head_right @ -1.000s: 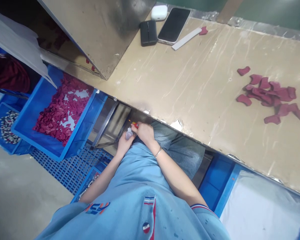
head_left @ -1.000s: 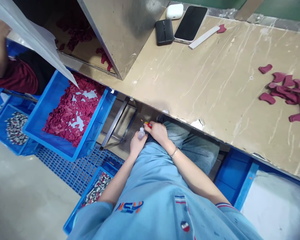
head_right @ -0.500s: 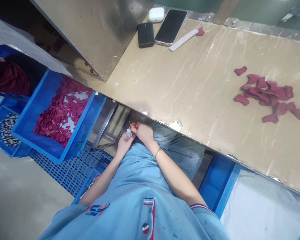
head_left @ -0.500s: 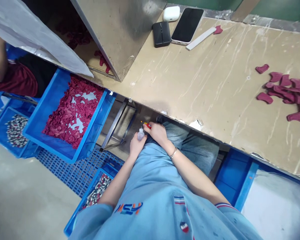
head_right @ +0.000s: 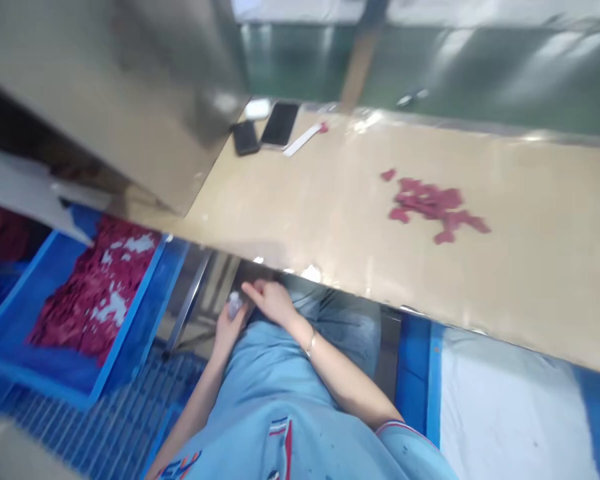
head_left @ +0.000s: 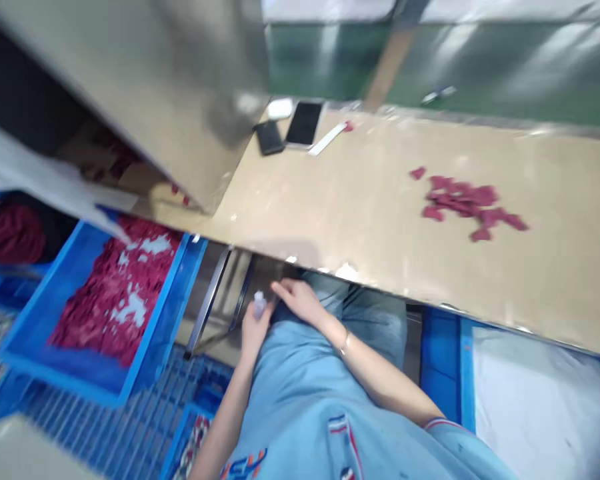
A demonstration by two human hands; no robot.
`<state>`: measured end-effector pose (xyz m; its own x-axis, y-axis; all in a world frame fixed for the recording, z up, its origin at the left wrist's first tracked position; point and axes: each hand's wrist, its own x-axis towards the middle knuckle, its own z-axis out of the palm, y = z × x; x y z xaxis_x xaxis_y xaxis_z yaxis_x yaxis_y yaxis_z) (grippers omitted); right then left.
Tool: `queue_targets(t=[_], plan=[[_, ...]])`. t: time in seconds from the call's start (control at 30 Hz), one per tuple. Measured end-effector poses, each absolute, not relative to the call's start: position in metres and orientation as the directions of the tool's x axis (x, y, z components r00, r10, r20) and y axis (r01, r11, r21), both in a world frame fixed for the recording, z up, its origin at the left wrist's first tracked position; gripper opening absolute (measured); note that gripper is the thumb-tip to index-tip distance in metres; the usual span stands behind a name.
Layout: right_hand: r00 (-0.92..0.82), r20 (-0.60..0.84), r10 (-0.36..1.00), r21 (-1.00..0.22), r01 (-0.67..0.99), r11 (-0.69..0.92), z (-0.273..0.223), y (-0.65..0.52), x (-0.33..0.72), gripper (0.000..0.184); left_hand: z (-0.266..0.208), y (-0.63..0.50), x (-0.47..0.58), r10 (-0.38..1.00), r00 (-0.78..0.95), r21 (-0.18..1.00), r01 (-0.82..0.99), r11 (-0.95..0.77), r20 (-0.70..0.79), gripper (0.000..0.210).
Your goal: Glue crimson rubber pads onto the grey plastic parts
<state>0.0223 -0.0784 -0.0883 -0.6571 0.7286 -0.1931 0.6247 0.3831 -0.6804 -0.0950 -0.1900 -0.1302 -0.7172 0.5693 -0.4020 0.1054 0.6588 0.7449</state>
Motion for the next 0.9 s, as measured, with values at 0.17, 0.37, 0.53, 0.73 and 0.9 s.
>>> queue_targets(t=[0.17,0.37,0.53,0.73,0.9], plan=[[-0.297,0.145,0.944,-0.743,0.597,0.302,-0.047,-0.073,0.166,0.095,-0.063,-0.183,-0.113,0.666,-0.720,0.884,0.162,0.438,-0.197,0.058],[0.413,0.320,0.853,-0.681,0.726,-0.096,-0.034,0.010,0.346,0.067,0.019,-0.095,-0.077,0.921,-0.387,0.939,0.329,0.100,0.038,0.042],[0.454,0.363,0.814,-0.623,0.767,-0.151,-0.041,0.054,0.370,0.053,0.067,0.024,-0.003,0.994,0.049,0.890,0.444,-0.108,0.097,0.029],[0.224,0.372,0.901,-0.855,0.461,0.238,-0.026,0.032,0.280,0.052,0.087,0.103,0.094,0.920,0.379,0.829,0.478,-0.291,0.105,0.025],[0.332,0.148,0.931,-0.987,-0.009,0.160,-0.013,0.047,0.246,0.048,0.086,0.141,0.133,0.696,0.713,0.687,0.467,-0.556,0.079,0.041]])
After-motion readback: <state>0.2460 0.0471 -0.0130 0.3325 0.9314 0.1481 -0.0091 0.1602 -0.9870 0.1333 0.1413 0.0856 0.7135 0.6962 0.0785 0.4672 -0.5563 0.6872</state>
